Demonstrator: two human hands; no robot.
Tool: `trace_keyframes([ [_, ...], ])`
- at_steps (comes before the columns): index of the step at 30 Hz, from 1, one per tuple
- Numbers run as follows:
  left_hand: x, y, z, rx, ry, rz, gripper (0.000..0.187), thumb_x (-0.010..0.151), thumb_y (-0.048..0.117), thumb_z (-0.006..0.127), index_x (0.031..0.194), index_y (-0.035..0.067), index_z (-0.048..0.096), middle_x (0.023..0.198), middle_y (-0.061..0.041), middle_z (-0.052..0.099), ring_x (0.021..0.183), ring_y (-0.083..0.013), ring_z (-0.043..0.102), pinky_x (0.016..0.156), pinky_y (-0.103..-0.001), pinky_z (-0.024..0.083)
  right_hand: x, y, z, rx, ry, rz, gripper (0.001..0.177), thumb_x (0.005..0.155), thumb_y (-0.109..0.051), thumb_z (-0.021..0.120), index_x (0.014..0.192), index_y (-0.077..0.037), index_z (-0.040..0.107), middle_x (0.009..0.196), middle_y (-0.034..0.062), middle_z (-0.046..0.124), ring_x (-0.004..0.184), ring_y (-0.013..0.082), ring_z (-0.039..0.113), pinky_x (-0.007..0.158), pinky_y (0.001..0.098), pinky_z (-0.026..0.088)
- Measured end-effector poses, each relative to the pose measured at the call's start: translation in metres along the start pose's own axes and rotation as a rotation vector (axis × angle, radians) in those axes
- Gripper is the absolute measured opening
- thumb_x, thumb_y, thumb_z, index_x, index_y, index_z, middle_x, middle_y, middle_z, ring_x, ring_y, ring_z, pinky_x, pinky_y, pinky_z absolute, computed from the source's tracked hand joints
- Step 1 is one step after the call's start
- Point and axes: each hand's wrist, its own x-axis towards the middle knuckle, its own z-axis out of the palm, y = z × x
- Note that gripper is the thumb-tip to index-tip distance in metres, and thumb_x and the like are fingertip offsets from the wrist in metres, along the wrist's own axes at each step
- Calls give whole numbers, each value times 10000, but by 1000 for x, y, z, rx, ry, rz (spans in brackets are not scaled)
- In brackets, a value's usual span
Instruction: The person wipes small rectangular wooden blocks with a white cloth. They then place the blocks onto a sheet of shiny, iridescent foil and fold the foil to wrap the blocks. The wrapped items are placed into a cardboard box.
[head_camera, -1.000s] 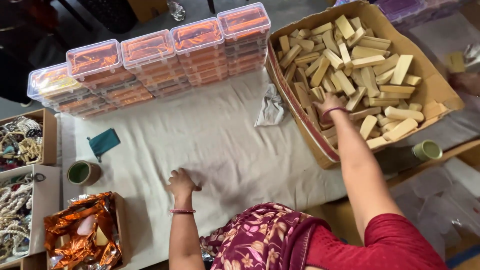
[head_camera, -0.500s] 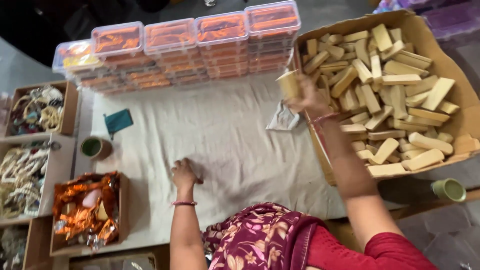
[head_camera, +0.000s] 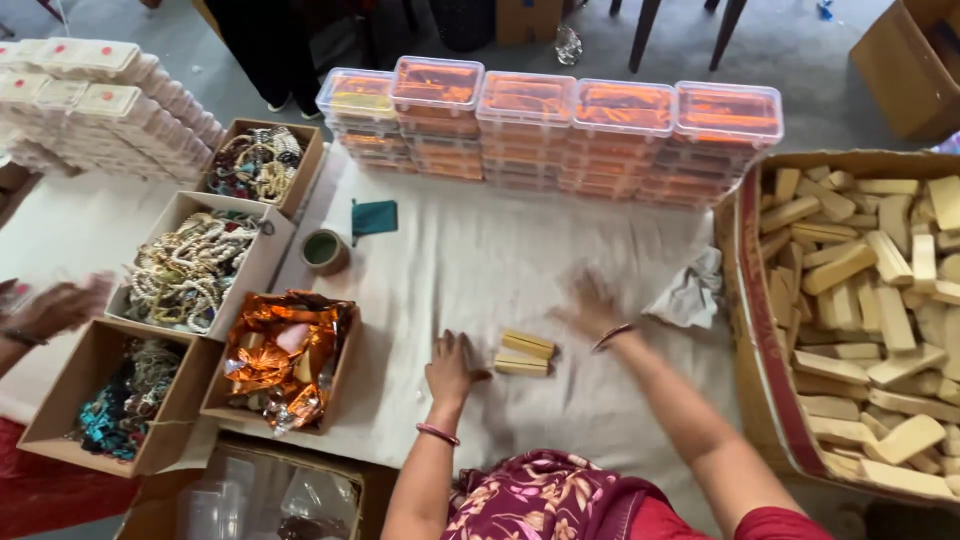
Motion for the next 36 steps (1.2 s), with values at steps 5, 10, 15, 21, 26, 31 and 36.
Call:
trace_keyframes([
  [5, -2, 0, -2, 0, -39, -10, 1114, 517, 536, 964, 1453, 193, 468, 1585, -89, 382, 1440, -302, 375, 952, -539, 498, -19, 165, -25, -6, 24, 576, 993, 833, -700, 586, 1640, -298, 170, 1720, 134, 92, 1567, 416, 61, 1209, 629, 131],
  [10, 9, -2, -16, -38, -46, 35, 1109, 519, 548, 953, 1459, 206, 473, 1572, -97, 398, 1430, -335, 391, 984, -532, 493, -100, 99, -19, -799, -360, 275, 394, 1069, -326, 444, 1432, -303, 596, 1714, 73, 302, 1621, 389, 169, 1299, 563, 157],
  [15, 22, 20, -1, 3, 125, 532, 750, 866, 181, 760, 1533, 93, 428, 1582, -233, 373, 1417, -414, 396, 994, -574, 417, -175, 11, 41, 84, 228, 476, 351, 902, -133, 506, 1138, -166, 764, 1349, 109, 687, 1135, 343, 668, 939, 443, 528],
  [21, 12, 68, 18, 59, -197, 1043, 704, 820, 212, 641, 1494, 100, 474, 1556, -185, 416, 1413, -354, 419, 1146, -564, 325, -168, -78, -13, 584, 434, 627, 369, 965, -361, 594, 961, -6, 695, 791, 239, 658, 741, 422, 645, 736, 491, 507],
  [26, 3, 50, 60, 93, -177, 1068, 347, 926, 227, 588, 1254, 130, 648, 1405, -186, 546, 1290, -350, 538, 1036, -499, 455, -129, -100, -8, 506, 675, 632, 428, 925, -387, 709, 859, 35, 683, 770, 242, 656, 688, 384, 618, 681, 477, 487],
  [31, -4, 51, 73, -61, -234, 945, 266, 1003, 226, 569, 1223, 101, 651, 1191, -132, 662, 1152, -310, 630, 943, -447, 538, -115, -148, -18, 547, 837, 570, 298, 860, -214, 766, 875, 45, 619, 788, 197, 666, 712, 343, 648, 707, 444, 524],
  [36, -11, 90, 118, 195, -462, 1080, 325, 1068, 463, 545, 1118, 194, 722, 1141, -106, 744, 1100, -287, 683, 979, -444, 513, -96, -182, -31, 697, 790, 121, 335, 902, -99, 700, 1207, 29, 646, 1156, 208, 672, 1088, 255, 619, 922, 365, 480],
])
